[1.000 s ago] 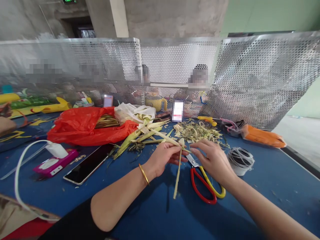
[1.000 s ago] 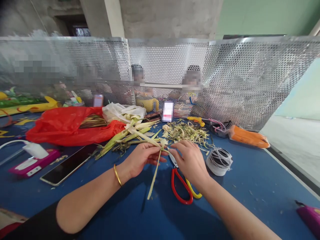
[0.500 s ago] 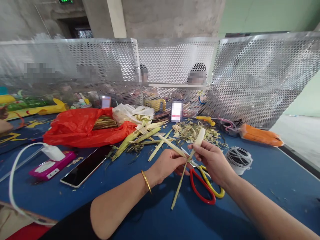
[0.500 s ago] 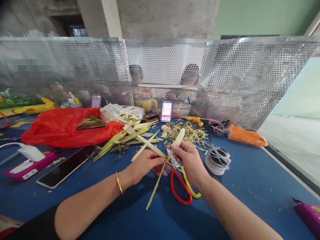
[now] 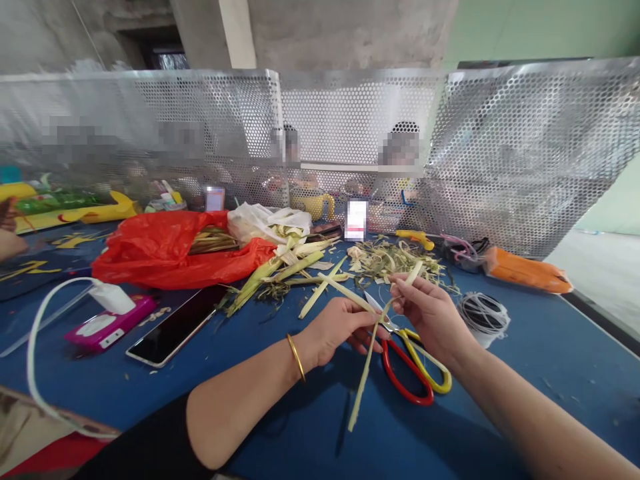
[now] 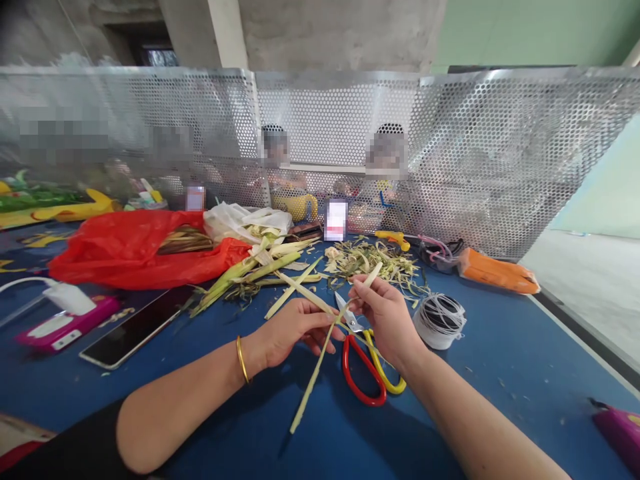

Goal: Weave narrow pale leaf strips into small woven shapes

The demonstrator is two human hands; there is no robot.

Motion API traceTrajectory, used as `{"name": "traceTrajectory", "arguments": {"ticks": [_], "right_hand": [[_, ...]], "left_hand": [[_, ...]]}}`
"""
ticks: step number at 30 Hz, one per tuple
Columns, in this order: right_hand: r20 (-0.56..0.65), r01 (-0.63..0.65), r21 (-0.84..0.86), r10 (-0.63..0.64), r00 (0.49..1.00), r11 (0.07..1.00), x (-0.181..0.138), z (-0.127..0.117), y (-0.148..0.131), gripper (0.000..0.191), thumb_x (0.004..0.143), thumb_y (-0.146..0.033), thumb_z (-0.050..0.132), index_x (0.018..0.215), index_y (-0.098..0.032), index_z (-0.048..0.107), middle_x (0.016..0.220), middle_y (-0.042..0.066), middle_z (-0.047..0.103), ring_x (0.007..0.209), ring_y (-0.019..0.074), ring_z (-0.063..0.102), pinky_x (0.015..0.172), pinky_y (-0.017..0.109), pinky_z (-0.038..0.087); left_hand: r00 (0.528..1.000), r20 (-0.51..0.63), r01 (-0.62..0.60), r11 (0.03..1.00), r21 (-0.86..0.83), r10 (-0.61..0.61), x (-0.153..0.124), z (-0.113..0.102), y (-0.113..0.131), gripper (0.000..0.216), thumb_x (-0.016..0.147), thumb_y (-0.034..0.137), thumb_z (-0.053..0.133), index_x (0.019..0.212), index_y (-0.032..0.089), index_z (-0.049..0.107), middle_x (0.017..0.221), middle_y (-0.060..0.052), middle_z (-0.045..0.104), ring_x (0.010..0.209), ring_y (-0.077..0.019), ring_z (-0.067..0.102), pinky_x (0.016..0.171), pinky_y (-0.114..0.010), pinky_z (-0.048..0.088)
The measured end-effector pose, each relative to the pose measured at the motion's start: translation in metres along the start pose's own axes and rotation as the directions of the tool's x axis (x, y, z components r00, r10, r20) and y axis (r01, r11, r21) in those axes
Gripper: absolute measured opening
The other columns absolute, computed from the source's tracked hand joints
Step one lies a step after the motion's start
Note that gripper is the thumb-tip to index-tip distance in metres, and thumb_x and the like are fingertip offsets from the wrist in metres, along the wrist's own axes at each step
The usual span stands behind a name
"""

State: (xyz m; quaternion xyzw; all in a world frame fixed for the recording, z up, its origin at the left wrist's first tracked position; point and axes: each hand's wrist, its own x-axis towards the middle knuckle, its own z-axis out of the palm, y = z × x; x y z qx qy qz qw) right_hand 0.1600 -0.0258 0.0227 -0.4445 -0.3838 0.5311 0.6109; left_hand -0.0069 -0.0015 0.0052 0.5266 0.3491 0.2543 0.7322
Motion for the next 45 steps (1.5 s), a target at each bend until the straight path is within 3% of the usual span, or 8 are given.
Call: {"name": "traceTrajectory", "arguments": {"ticks": [6,10,12,15,20,27,35,45], "right_hand": [[-0.186,0.081,-0.030,-0.086,0.979,0.996,0.016,-0.018,0.002,0.031,0.059,-0.034,0.079,0.081,-0.017,0.065,0.070,0.000,0.063,0.053,0.0106,0.054,0.053,0.026,0.044],[-0.312,0.304,-0.432,-0.457,0.833,0.849,0.027,-0.035,-0.004,0.029,0.069,-0.032,0.070,0.094,-0.020,0.063,0.087,0.004,0.066,0.079,0.0190,0.062,0.074,0.035,0.048],[-0.036,0.433,-0.713,-0.645,0.764,0.552,0.025,-0.035,-0.011,0.028,0.077,-0.030,0.064,0.104,-0.021,0.063,0.103,0.007,0.065,0.100,0.0232,0.059,0.087,0.040,0.045],[0.537,0.655,-0.726,-0.422,0.730,0.210,0.014,-0.024,-0.016,0.018,0.087,-0.028,0.055,0.101,-0.022,0.066,0.105,0.007,0.068,0.103,0.0230,0.059,0.091,0.041,0.042],[0.607,0.581,-0.728,-0.051,0.793,0.364,0.002,-0.008,-0.005,0.021,0.093,-0.030,0.046,0.089,-0.020,0.064,0.079,0.002,0.069,0.073,0.0151,0.061,0.068,0.027,0.046],[0.177,0.294,-0.781,-0.256,0.950,0.551,0.005,-0.013,0.004,0.035,0.090,-0.043,0.046,0.064,-0.020,0.050,0.055,-0.003,0.054,0.049,0.0117,0.052,0.052,0.022,0.038],[0.040,0.240,-0.886,-0.450,0.892,0.396,0.001,-0.012,0.003,0.029,0.088,-0.039,0.046,0.068,-0.021,0.058,0.053,-0.004,0.057,0.048,0.0118,0.052,0.052,0.021,0.036],[0.301,0.354,-0.930,-0.352,0.886,0.098,-0.011,-0.003,0.027,0.028,0.091,-0.031,0.042,0.067,-0.021,0.052,0.059,-0.001,0.058,0.052,0.0120,0.050,0.051,0.023,0.027]], "left_hand": [[0.998,-0.047,0.034,0.999,0.015,-0.033,0.000,-0.005,0.005,0.027,0.067,0.037,0.072,0.080,0.013,0.068,0.072,-0.007,0.071,0.049,-0.0109,0.059,0.041,-0.019,0.035],[0.997,-0.047,0.057,0.997,0.057,-0.054,0.001,-0.009,0.007,0.025,0.067,0.037,0.072,0.073,0.013,0.069,0.070,-0.007,0.071,0.049,-0.0105,0.059,0.040,-0.019,0.031],[0.997,-0.044,0.066,0.996,0.067,-0.063,0.001,-0.012,0.009,0.024,0.068,0.036,0.072,0.073,0.012,0.069,0.070,-0.007,0.070,0.048,-0.0098,0.058,0.039,-0.019,0.030],[0.996,-0.022,0.084,0.994,0.067,-0.083,0.001,-0.016,0.012,0.022,0.070,0.034,0.071,0.073,0.013,0.068,0.069,-0.005,0.070,0.046,-0.0084,0.056,0.038,-0.018,0.029],[0.995,-0.004,0.102,0.995,-0.019,-0.103,0.003,-0.022,0.015,0.018,0.072,0.029,0.072,0.074,0.013,0.066,0.068,-0.003,0.069,0.042,-0.0053,0.052,0.035,-0.016,0.028],[0.965,-0.176,0.080,0.858,-0.507,-0.195,0.011,-0.024,0.013,0.023,0.091,0.020,0.045,0.089,0.008,0.063,0.070,-0.007,0.069,0.048,-0.0116,0.063,0.044,-0.020,0.049],[0.902,-0.344,-0.102,0.646,-0.757,-0.261,0.011,-0.014,0.004,0.030,0.091,0.016,0.035,0.086,0.005,0.062,0.060,-0.009,0.066,0.050,-0.0146,0.064,0.048,-0.023,0.052],[0.978,-0.207,-0.037,0.963,-0.268,-0.020,0.007,-0.003,-0.003,0.030,0.080,0.037,0.066,0.094,0.011,0.067,0.075,-0.007,0.069,0.060,-0.0117,0.064,0.055,-0.020,0.049]]}}
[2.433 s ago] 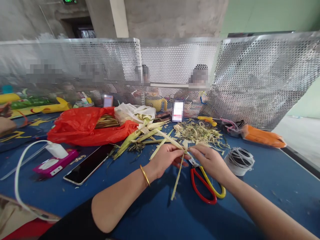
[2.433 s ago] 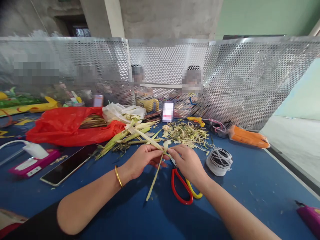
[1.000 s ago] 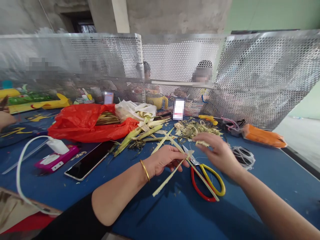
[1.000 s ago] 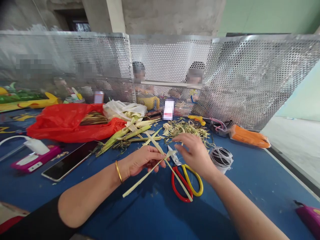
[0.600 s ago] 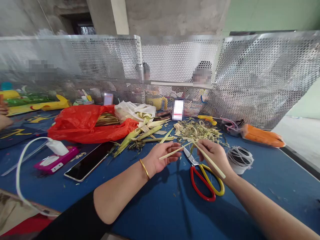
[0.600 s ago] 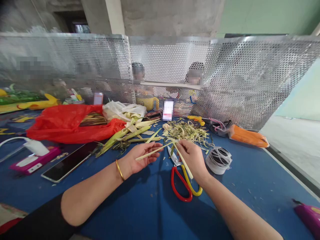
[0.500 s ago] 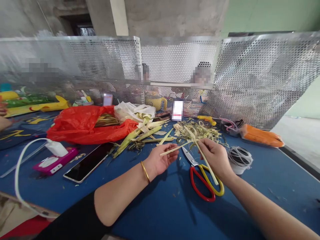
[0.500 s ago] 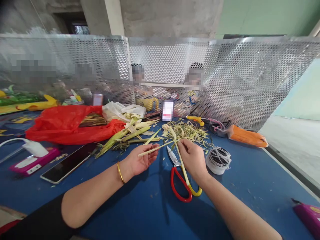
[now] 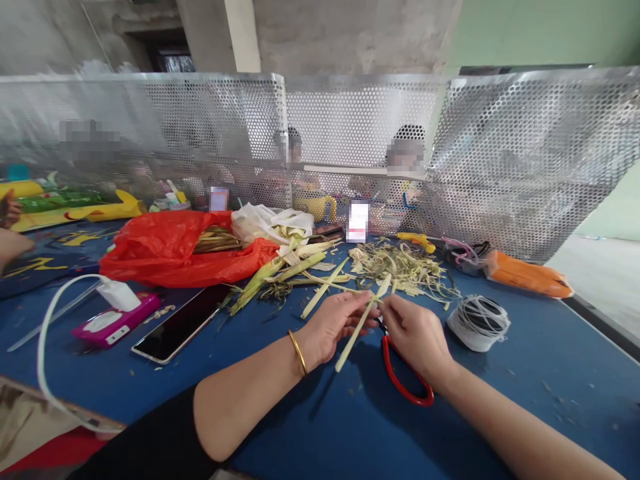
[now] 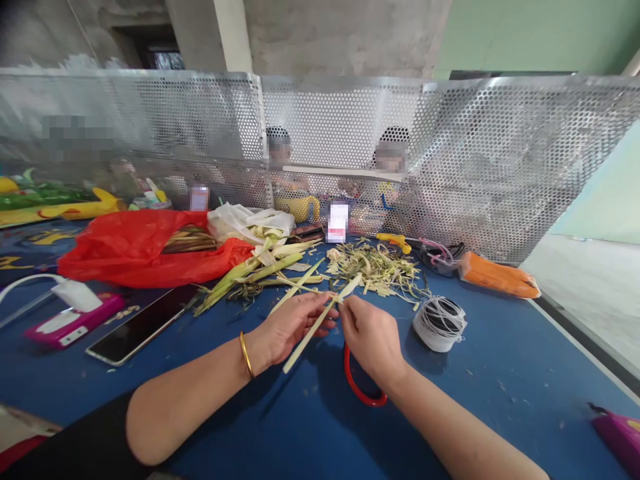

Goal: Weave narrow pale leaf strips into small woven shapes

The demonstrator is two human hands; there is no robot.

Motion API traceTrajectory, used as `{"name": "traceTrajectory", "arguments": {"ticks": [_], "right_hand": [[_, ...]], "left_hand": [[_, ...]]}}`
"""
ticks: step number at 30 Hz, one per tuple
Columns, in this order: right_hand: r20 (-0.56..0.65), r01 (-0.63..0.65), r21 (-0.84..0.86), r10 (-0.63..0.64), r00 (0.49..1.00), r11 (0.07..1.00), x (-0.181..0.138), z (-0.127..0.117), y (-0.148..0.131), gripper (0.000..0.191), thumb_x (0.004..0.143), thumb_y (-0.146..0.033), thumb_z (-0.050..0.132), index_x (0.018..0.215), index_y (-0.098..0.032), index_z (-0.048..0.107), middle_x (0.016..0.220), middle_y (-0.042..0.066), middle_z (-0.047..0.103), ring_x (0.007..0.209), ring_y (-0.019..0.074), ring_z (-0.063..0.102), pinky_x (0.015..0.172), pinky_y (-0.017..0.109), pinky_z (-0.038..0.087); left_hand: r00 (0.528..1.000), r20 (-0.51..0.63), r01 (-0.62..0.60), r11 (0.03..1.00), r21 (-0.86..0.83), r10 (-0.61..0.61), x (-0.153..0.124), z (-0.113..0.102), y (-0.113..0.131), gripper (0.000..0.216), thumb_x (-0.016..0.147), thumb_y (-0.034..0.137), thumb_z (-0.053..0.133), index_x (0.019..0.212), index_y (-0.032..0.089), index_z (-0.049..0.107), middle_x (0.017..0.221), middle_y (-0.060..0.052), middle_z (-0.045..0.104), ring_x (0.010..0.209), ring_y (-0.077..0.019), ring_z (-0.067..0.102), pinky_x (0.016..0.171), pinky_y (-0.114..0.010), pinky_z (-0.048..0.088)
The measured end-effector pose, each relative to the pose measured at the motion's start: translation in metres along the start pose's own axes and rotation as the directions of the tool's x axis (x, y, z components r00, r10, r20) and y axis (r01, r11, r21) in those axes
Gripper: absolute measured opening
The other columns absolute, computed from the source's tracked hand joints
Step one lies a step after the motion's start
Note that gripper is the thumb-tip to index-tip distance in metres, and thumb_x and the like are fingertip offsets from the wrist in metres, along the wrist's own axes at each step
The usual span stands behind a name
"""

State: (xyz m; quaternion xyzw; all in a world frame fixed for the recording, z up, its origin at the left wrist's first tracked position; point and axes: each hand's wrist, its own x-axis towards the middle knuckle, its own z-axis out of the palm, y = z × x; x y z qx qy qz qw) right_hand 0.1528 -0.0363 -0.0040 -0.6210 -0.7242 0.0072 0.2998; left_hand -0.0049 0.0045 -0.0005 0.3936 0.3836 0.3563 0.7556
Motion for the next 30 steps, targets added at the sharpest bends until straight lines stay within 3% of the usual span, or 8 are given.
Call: {"name": "traceTrajectory", "arguments": {"ticks": [4,8,16,22,26,30], "right_hand": [[0.125,0.102,-0.093,-0.090,0.988,0.990,-0.004,0.003,-0.004,0.024,0.093,-0.025,0.037,0.076,-0.021,0.053,0.070,0.001,0.062,0.059,0.0138,0.054,0.054,0.025,0.026],[0.215,0.020,-0.044,-0.010,0.977,0.999,-0.001,0.000,-0.006,0.022,0.094,-0.030,0.040,0.078,-0.022,0.052,0.068,-0.001,0.061,0.059,0.0141,0.053,0.053,0.024,0.025],[0.237,-0.009,-0.041,0.018,0.971,0.999,-0.002,0.001,-0.010,0.029,0.096,-0.036,0.036,0.073,-0.023,0.047,0.060,-0.002,0.056,0.055,0.0141,0.051,0.052,0.025,0.024],[0.254,-0.011,-0.100,0.036,0.967,0.995,-0.006,0.000,-0.012,0.029,0.097,-0.035,0.031,0.075,-0.022,0.046,0.065,0.001,0.059,0.058,0.0165,0.054,0.053,0.027,0.023],[0.329,-0.145,0.116,0.100,0.939,0.983,-0.004,0.005,-0.009,0.032,0.096,-0.037,0.032,0.071,-0.022,0.048,0.063,0.000,0.059,0.058,0.0157,0.052,0.054,0.025,0.030],[0.394,-0.213,0.420,0.034,0.918,0.882,-0.002,0.012,-0.006,0.039,0.095,-0.041,0.034,0.068,-0.020,0.053,0.065,0.000,0.059,0.063,0.0157,0.054,0.059,0.024,0.038]], "left_hand": [[1.000,-0.009,0.022,0.997,0.070,-0.021,0.005,-0.003,-0.004,0.023,0.077,0.028,0.070,0.093,0.011,0.067,0.065,-0.002,0.064,0.054,-0.0097,0.060,0.050,-0.018,0.044],[0.999,-0.037,-0.030,0.992,0.119,0.035,0.007,-0.004,-0.001,0.023,0.076,0.026,0.070,0.093,0.011,0.066,0.064,-0.002,0.063,0.051,-0.0100,0.059,0.046,-0.019,0.042],[0.985,-0.100,-0.101,0.944,0.313,0.139,0.005,-0.003,0.001,0.009,0.079,0.019,0.065,0.085,0.013,0.067,0.069,-0.001,0.066,0.047,-0.0071,0.056,0.036,-0.016,0.030],[0.980,-0.155,-0.091,0.975,0.204,0.124,0.007,-0.003,0.001,0.012,0.081,0.018,0.062,0.090,0.012,0.067,0.083,-0.006,0.071,0.048,-0.0065,0.059,0.034,-0.014,0.028],[0.990,-0.140,-0.018,1.000,0.011,0.020,0.008,-0.003,0.003,0.012,0.081,0.017,0.062,0.091,0.012,0.065,0.088,-0.008,0.072,0.050,-0.0077,0.061,0.033,-0.014,0.030],[0.990,-0.128,0.038,0.988,-0.150,-0.057,0.004,-0.003,0.010,0.013,0.079,0.014,0.064,0.092,0.013,0.064,0.087,-0.006,0.072,0.052,-0.0072,0.061,0.039,-0.015,0.040]]}}
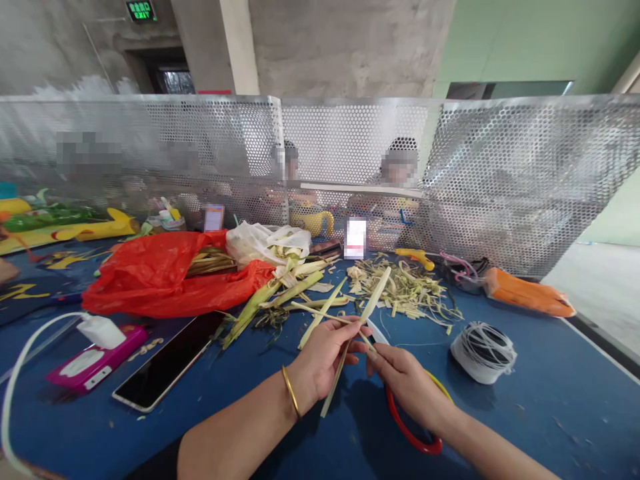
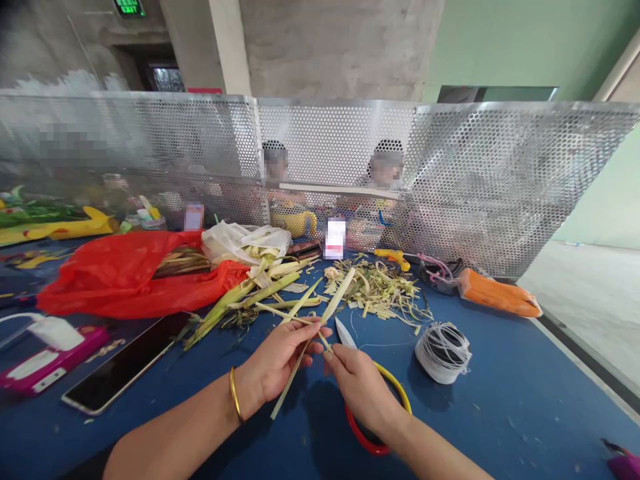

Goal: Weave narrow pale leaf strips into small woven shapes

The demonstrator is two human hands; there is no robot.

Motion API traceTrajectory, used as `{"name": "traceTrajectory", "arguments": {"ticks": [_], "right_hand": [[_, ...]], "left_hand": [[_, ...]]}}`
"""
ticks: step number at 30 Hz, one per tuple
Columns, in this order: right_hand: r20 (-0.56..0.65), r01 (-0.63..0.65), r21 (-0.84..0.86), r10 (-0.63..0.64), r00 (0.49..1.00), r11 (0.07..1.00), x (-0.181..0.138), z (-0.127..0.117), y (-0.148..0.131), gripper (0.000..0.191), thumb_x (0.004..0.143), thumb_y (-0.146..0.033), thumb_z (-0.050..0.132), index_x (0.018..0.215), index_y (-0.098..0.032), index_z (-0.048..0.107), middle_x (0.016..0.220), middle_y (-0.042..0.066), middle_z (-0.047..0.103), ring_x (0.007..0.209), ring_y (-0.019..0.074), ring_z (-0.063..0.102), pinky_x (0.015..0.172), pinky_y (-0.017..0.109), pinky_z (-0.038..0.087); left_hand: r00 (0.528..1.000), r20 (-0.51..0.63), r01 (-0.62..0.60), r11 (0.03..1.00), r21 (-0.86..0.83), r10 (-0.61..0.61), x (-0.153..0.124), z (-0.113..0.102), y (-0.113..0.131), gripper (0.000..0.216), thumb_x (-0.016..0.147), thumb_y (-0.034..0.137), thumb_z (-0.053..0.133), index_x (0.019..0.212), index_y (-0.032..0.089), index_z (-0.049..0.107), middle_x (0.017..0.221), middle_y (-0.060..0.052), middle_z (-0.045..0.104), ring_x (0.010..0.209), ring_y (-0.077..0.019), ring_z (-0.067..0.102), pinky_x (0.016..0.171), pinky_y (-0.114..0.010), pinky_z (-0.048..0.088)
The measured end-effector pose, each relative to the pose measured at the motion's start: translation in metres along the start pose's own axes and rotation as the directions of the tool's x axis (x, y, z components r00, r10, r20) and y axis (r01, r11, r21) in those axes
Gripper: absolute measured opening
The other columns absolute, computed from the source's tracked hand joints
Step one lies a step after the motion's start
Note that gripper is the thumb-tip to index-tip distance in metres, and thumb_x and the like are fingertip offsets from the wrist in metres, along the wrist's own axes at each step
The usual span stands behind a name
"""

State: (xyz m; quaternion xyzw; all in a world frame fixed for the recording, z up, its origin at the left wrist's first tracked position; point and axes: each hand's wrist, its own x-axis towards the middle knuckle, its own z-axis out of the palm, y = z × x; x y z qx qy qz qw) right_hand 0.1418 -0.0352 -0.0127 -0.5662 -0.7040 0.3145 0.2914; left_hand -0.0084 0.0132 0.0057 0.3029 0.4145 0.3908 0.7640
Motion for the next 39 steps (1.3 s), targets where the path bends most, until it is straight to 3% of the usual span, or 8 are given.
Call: {"name": "traceTrajectory", "arguments": {"ticks": [11,17,21,24,27,30,34,39], "right_hand": [[0.233,0.138,-0.440,-0.036,0.972,0.887,-0.016,-0.062,-0.026,0.028,0.083,-0.029,0.060,0.056,-0.021,0.058,0.050,-0.004,0.054,0.045,0.0105,0.042,0.045,0.023,0.022],[-0.201,0.078,-0.399,-0.170,0.965,0.914,0.013,-0.055,-0.057,0.023,0.087,-0.040,0.052,0.090,-0.023,0.067,0.075,0.000,0.063,0.062,0.0130,0.054,0.055,0.023,0.034],[0.012,0.057,-0.258,-0.056,0.998,0.964,0.044,-0.031,-0.057,0.024,0.081,-0.035,0.059,0.063,-0.019,0.058,0.054,-0.006,0.046,0.051,0.0097,0.042,0.048,0.021,0.028],[-0.068,0.057,-0.052,-0.061,0.996,0.997,0.051,-0.027,-0.053,0.030,0.083,-0.031,0.055,0.057,-0.019,0.046,0.051,-0.007,0.041,0.050,0.0086,0.039,0.048,0.020,0.030],[-0.223,0.091,-0.031,-0.096,0.970,0.995,0.035,-0.031,-0.053,0.023,0.088,-0.033,0.049,0.070,-0.020,0.052,0.053,-0.006,0.049,0.050,0.0103,0.046,0.050,0.021,0.035],[-0.284,0.137,-0.221,-0.198,0.938,0.966,0.008,-0.028,-0.051,0.017,0.091,-0.031,0.048,0.080,-0.021,0.057,0.067,-0.001,0.063,0.061,0.0133,0.057,0.056,0.023,0.040],[-0.237,0.327,-0.576,-0.536,0.810,0.749,-0.019,-0.016,-0.038,0.017,0.093,-0.021,0.046,0.086,-0.020,0.061,0.077,0.004,0.068,0.068,0.0152,0.060,0.066,0.027,0.040],[-0.232,0.347,-0.701,-0.660,0.715,0.623,-0.026,-0.010,-0.027,0.013,0.092,-0.015,0.048,0.091,-0.018,0.060,0.080,0.005,0.067,0.070,0.0155,0.059,0.067,0.028,0.038]], "left_hand": [[0.997,-0.050,-0.046,0.992,0.121,0.052,-0.002,-0.007,0.014,0.010,0.079,0.017,0.065,0.085,0.010,0.064,0.072,-0.005,0.068,0.052,-0.0092,0.061,0.046,-0.017,0.046],[0.980,0.194,-0.015,0.952,0.306,-0.047,-0.010,-0.002,-0.004,0.023,0.074,0.033,0.069,0.078,0.011,0.063,0.069,-0.006,0.068,0.050,-0.0121,0.062,0.047,-0.021,0.045],[0.953,0.273,-0.006,0.893,0.450,-0.130,-0.017,0.002,-0.009,0.031,0.072,0.042,0.068,0.069,0.012,0.063,0.063,-0.005,0.066,0.045,-0.0127,0.059,0.043,-0.022,0.042],[0.946,0.268,0.028,0.871,0.490,-0.182,-0.015,0.000,-0.008,0.032,0.073,0.044,0.066,0.068,0.013,0.062,0.060,-0.006,0.066,0.043,-0.0133,0.059,0.041,-0.022,0.040],[0.953,0.216,0.108,0.904,0.413,-0.212,-0.008,-0.006,-0.004,0.032,0.077,0.044,0.062,0.072,0.013,0.063,0.059,-0.005,0.066,0.043,-0.0133,0.059,0.042,-0.022,0.040],[0.957,0.171,0.191,0.955,0.225,-0.232,-0.001,-0.011,0.001,0.027,0.078,0.039,0.063,0.080,0.011,0.064,0.067,-0.006,0.069,0.051,-0.0127,0.062,0.048,-0.021,0.044],[0.946,0.201,0.239,0.966,0.098,-0.255,0.001,-0.011,0.002,0.018,0.080,0.027,0.061,0.080,0.010,0.066,0.074,-0.008,0.070,0.060,-0.0125,0.066,0.053,-0.019,0.047],[0.904,0.310,0.298,0.954,0.036,-0.294,-0.004,-0.008,0.003,0.016,0.074,0.014,0.058,0.086,0.009,0.067,0.077,-0.008,0.071,0.065,-0.0120,0.067,0.056,-0.018,0.048]]}}
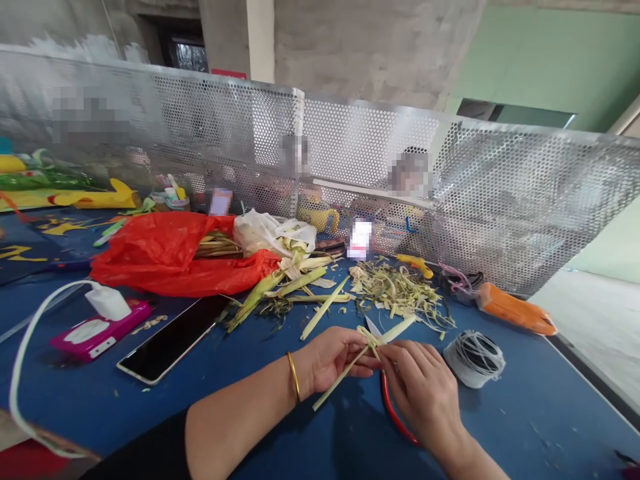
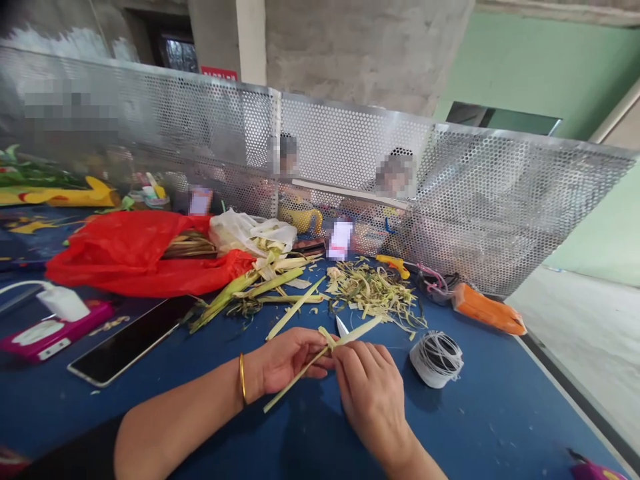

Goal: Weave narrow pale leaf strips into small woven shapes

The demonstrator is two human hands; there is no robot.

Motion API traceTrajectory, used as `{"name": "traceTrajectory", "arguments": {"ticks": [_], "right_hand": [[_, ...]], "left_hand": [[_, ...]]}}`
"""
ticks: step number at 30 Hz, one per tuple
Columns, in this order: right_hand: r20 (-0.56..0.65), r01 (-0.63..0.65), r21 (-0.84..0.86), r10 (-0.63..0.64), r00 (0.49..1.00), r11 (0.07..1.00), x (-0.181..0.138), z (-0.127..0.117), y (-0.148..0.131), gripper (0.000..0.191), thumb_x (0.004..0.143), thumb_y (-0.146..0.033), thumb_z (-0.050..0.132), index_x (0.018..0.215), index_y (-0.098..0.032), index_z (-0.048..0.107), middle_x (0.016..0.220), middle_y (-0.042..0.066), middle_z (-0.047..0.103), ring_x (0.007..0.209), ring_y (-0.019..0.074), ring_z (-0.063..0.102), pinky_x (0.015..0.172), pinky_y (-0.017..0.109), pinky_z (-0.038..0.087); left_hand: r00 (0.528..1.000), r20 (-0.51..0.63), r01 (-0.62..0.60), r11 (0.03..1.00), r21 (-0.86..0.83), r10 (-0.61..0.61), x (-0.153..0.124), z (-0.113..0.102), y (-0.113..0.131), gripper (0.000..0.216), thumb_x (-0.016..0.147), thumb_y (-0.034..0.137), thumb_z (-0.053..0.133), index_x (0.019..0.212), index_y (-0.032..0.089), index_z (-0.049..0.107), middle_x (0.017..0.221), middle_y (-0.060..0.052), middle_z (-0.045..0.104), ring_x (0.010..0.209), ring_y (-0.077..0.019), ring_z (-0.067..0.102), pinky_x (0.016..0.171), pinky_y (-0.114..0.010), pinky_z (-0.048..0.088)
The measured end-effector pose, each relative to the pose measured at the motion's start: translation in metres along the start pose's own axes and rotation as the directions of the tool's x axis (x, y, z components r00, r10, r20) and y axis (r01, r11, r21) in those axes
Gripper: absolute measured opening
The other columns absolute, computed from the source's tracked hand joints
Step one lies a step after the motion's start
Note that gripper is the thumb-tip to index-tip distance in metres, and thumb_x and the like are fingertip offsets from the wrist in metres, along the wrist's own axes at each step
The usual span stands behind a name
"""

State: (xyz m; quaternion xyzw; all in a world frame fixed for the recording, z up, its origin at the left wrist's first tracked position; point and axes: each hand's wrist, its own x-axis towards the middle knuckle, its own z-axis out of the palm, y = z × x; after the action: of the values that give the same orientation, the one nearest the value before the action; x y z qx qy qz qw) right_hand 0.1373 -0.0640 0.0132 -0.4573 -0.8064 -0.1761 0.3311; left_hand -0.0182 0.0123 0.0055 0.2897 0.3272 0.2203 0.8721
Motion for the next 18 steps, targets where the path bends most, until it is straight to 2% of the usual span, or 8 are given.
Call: {"name": "traceTrajectory", "arguments": {"ticks": [4,8,11,14,16,18], "right_hand": [[0.056,0.044,-0.056,-0.041,0.998,0.997,-0.003,0.003,0.000,0.015,0.093,-0.015,0.046,0.092,-0.018,0.060,0.083,0.005,0.067,0.073,0.0165,0.058,0.071,0.031,0.037],[0.104,0.073,-0.092,-0.063,0.993,0.993,-0.008,0.009,-0.001,0.017,0.092,-0.012,0.044,0.090,-0.018,0.060,0.080,0.005,0.065,0.071,0.0170,0.056,0.073,0.033,0.036],[0.135,0.064,-0.100,-0.050,0.990,0.993,-0.008,0.011,-0.004,0.018,0.091,-0.011,0.044,0.087,-0.018,0.060,0.081,0.004,0.063,0.072,0.0175,0.054,0.074,0.034,0.036],[0.169,0.063,-0.092,-0.047,0.984,0.994,-0.005,0.012,-0.010,0.021,0.091,-0.014,0.045,0.103,-0.019,0.061,0.095,0.007,0.063,0.085,0.0208,0.055,0.083,0.037,0.037],[0.216,0.132,-0.078,-0.113,0.970,0.988,-0.003,0.015,-0.015,0.027,0.091,-0.014,0.044,0.113,-0.019,0.058,0.098,0.007,0.062,0.091,0.0218,0.055,0.089,0.038,0.037],[0.268,0.224,-0.070,-0.198,0.943,0.972,-0.003,0.020,-0.020,0.027,0.091,-0.011,0.041,0.109,-0.017,0.060,0.094,0.007,0.062,0.091,0.0221,0.055,0.094,0.040,0.036]], "left_hand": [[0.999,0.045,-0.002,0.998,-0.066,0.005,-0.001,-0.002,0.002,0.022,0.073,0.016,0.057,0.092,0.010,0.067,0.083,-0.009,0.072,0.068,-0.0138,0.067,0.062,-0.022,0.051],[0.996,0.052,-0.077,0.997,-0.013,0.078,0.001,-0.003,-0.001,0.021,0.073,0.019,0.068,0.092,0.010,0.068,0.091,-0.011,0.071,0.075,-0.0148,0.067,0.070,-0.024,0.051],[0.992,-0.002,-0.129,0.992,-0.012,0.129,0.003,-0.002,-0.004,0.019,0.071,0.015,0.070,0.089,0.010,0.068,0.084,-0.009,0.071,0.071,-0.0142,0.066,0.069,-0.024,0.051],[0.986,-0.075,-0.151,0.987,-0.052,0.147,0.004,0.000,-0.005,0.014,0.071,0.009,0.068,0.085,0.009,0.068,0.074,-0.006,0.069,0.061,-0.0103,0.062,0.062,-0.020,0.048],[0.983,-0.083,-0.166,0.984,-0.057,0.161,0.004,0.001,-0.006,0.012,0.069,0.006,0.067,0.080,0.009,0.069,0.071,-0.005,0.068,0.060,-0.0097,0.061,0.061,-0.019,0.046],[0.982,-0.071,-0.178,0.983,-0.040,0.175,0.003,0.002,-0.008,0.012,0.065,0.006,0.069,0.077,0.009,0.069,0.069,-0.005,0.067,0.062,-0.0105,0.062,0.062,-0.019,0.045]]}}
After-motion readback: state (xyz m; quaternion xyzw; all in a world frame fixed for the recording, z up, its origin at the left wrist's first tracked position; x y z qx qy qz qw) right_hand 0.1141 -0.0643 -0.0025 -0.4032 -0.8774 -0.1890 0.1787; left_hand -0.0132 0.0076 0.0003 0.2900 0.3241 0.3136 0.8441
